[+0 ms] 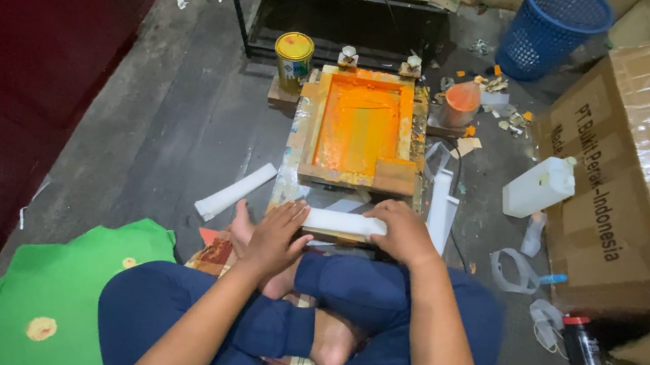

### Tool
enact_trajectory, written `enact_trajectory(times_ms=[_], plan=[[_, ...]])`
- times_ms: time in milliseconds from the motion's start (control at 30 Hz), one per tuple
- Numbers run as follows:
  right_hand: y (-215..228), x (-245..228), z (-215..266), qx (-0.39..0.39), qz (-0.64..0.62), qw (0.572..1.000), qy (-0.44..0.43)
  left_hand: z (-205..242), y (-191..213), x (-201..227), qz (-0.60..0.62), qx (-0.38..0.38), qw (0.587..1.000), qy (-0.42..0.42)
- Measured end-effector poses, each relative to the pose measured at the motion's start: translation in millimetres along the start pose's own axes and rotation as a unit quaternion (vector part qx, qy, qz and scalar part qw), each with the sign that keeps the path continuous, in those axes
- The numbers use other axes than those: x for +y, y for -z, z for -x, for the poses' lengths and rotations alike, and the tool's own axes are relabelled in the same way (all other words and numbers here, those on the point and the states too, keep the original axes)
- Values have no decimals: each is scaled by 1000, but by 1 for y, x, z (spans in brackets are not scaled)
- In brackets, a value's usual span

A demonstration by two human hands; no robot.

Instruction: The person sits on the floor and uses a squeegee to spread orange ink across a screen printing frame. They repeatedly pull the ink across the mesh, lift the frame to inspect the result, and then reapply the ink to continue the process.

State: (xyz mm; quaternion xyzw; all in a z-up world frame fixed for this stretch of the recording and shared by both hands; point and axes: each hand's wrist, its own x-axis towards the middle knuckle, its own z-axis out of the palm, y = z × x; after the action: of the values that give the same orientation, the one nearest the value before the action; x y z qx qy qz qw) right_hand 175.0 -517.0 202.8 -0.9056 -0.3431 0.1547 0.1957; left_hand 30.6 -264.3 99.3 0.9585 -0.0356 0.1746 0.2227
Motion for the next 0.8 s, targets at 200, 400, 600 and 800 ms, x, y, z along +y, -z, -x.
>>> enact_trajectory(times_ms=[200,400,600,800], plan=[[-17,23,-22,-51,72,996,-7,-8,-7,-5,-56,-21,998,-23],[-24,29,-31,-80,103,991,-14,-11,-8,-9,-44,-9,999,-19],[-15,21,-35,-85,72,994,-23,-15,-1,-9,3,5,1000,0],[-17,26,-38,-97,76,992,-17,-15,0,-13,8,1,1000,-1]])
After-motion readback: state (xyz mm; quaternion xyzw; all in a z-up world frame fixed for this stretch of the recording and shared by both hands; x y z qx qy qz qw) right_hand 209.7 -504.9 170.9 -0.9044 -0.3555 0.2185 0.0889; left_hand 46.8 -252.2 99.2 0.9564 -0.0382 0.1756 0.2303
